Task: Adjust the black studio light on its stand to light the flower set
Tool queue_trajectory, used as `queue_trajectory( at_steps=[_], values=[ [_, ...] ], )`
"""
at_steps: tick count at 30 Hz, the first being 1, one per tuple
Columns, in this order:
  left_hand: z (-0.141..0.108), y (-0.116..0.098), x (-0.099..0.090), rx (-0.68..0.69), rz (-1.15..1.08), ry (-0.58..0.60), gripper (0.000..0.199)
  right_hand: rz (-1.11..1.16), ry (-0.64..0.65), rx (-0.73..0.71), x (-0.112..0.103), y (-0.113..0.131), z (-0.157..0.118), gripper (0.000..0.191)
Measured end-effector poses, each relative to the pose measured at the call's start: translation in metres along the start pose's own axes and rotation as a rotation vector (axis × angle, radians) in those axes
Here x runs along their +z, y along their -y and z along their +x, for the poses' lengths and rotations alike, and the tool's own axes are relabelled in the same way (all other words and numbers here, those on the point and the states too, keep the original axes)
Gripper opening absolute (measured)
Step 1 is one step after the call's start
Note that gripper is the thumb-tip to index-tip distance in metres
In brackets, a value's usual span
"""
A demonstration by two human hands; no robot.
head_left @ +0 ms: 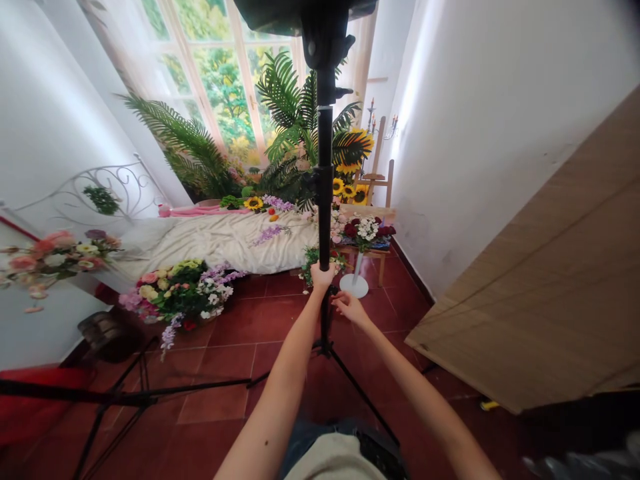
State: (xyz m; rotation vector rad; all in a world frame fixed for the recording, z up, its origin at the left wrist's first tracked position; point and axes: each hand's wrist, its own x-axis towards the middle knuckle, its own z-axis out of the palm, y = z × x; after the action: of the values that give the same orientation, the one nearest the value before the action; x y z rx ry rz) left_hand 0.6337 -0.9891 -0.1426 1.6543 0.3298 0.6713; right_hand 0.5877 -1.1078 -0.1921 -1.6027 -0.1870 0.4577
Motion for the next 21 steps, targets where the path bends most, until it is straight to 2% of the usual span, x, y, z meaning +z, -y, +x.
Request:
queue_trajectory(
  at_steps=[2, 5, 8, 12, 14, 15, 18, 21],
  values=[
    [0.000, -0.001, 0.000, -0.014, -0.004, -0.006, 0.022, -0.113, -0.003, -0.110, -0.005, 0.002, 0.002, 0.025],
    [-0.001, 0.000, 0.000, -0.038, 0.008, -0.004, 0.023, -0.162, 0.002, -0.114, -0.006, 0.012, 0.004, 0.034],
    [-0.001, 0.000, 0.000, -0.041, 0.033, -0.007, 0.025, -0.036, 0.025, 0.045, -0.002, 0.021, 0.005, 0.038],
    [0.000, 0.001, -0.001, -0.027, 0.047, -0.026, 0.028, 0.433, 0.100, 0.346, 0.004, 0.023, 0.000, 0.034],
    [0.000, 0.001, -0.001, -0.022, 0.045, -0.028, 0.029, 0.577, 0.135, 0.427, 0.007, 0.020, -0.003, 0.028],
    [0.000, 0.002, 0.000, -0.025, 0.040, -0.027, 0.029, 0.576, 0.152, 0.441, 0.008, 0.017, -0.005, 0.025],
    [0.001, 0.003, 0.000, -0.045, 0.017, -0.029, 0.029, 0.328, 0.110, 0.339, 0.009, 0.011, -0.007, 0.012],
    [0.001, 0.004, 0.000, -0.044, 0.018, -0.030, 0.028, 0.064, -0.017, 0.094, 0.006, 0.010, -0.006, 0.023]
  ],
)
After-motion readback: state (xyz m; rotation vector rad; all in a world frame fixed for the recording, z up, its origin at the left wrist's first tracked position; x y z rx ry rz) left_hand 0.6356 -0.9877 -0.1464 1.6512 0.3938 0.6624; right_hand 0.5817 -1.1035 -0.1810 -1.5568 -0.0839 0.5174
